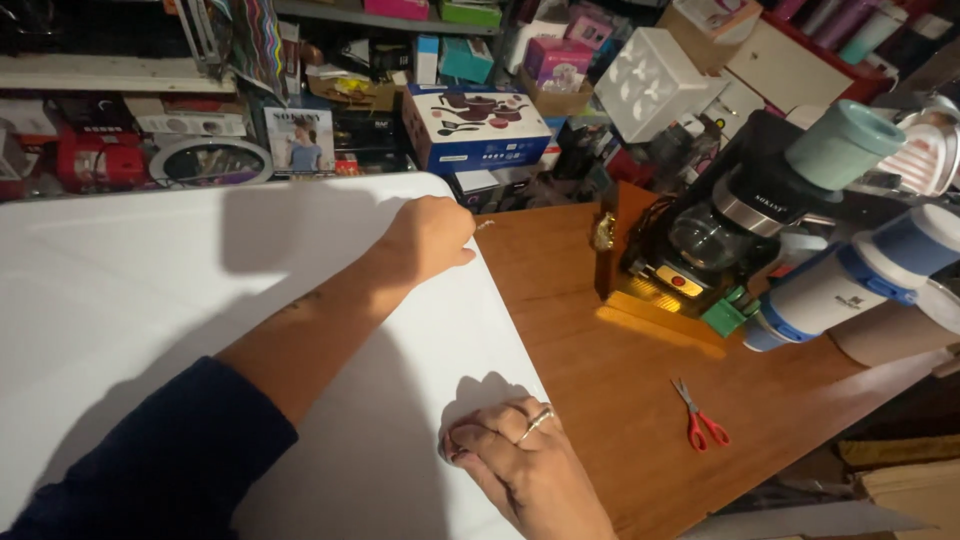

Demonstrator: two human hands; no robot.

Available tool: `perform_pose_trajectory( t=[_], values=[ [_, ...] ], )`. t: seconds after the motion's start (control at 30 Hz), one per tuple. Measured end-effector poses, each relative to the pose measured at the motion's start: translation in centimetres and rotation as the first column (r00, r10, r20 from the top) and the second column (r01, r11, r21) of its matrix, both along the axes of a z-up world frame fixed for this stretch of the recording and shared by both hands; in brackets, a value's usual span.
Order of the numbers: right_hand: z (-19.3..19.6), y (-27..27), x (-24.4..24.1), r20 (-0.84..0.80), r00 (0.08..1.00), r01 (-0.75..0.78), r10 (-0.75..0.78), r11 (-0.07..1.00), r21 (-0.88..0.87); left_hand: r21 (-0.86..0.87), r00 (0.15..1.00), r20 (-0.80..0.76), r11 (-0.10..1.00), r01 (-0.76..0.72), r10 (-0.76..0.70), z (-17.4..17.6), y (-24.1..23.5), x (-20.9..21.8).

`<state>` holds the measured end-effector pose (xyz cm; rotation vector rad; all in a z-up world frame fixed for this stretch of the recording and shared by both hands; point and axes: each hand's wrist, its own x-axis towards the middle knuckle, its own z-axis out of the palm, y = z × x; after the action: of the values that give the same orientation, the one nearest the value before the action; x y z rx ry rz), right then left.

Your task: Remove the protective blue film from the edges of a new portable gas stove.

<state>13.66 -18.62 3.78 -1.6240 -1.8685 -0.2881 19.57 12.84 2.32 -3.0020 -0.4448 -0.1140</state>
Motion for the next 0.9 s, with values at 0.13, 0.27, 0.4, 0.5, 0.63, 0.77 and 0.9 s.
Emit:
perform_pose_trajectory(
  t=[0.13, 0.27, 0.4, 0.5, 0.63, 0.77, 0.9],
  values=[
    [0.5, -0.1, -0.5, -0.042, 0.999, 0.01, -0.011, 1.0, -0.026, -0.03, 1.0, -0.013, 1.0, 0.003, -0.004, 0.4, -0.2, -0.4],
    [0.2, -0.1, -0.4, -0.023, 0.999, 0.024, -0.024, 1.0, -0.014, -0.014, 1.0, 0.009, 1.0, -0.016, 0.016, -0.2, -0.2, 0.1],
    [0.7, 0.0, -0.6, -0.039, 0.999, 0.014, -0.015, 1.0, -0.006, 0.02, 1.0, -0.001, 1.0, -0.017, 0.017, -0.5, 0.1, 0.5],
    [0.8, -0.2, -0.7, -0.057, 0.998, 0.014, -0.016, 0.999, -0.037, 0.003, 1.0, -0.021, 1.0, 0.009, -0.009, -0.1, 0.3, 0.2],
    [0.8, -0.2, -0.7, -0.049, 0.999, 0.016, -0.018, 0.999, -0.03, 0.056, 1.0, 0.023, 0.998, 0.015, -0.016, -1.5, 0.4, 0.7],
    [0.7, -0.1, -0.5, -0.054, 0.998, 0.008, -0.009, 1.0, -0.029, 0.094, 0.996, 0.083, 0.995, 0.02, -0.028, -2.7, 1.2, 0.8],
    [0.6, -0.3, -0.1, -0.045, 0.999, 0.024, -0.025, 0.999, -0.023, -0.073, 0.846, 0.463, 0.94, 0.333, -0.263, -7.8, 2.9, -2.1]
  ],
)
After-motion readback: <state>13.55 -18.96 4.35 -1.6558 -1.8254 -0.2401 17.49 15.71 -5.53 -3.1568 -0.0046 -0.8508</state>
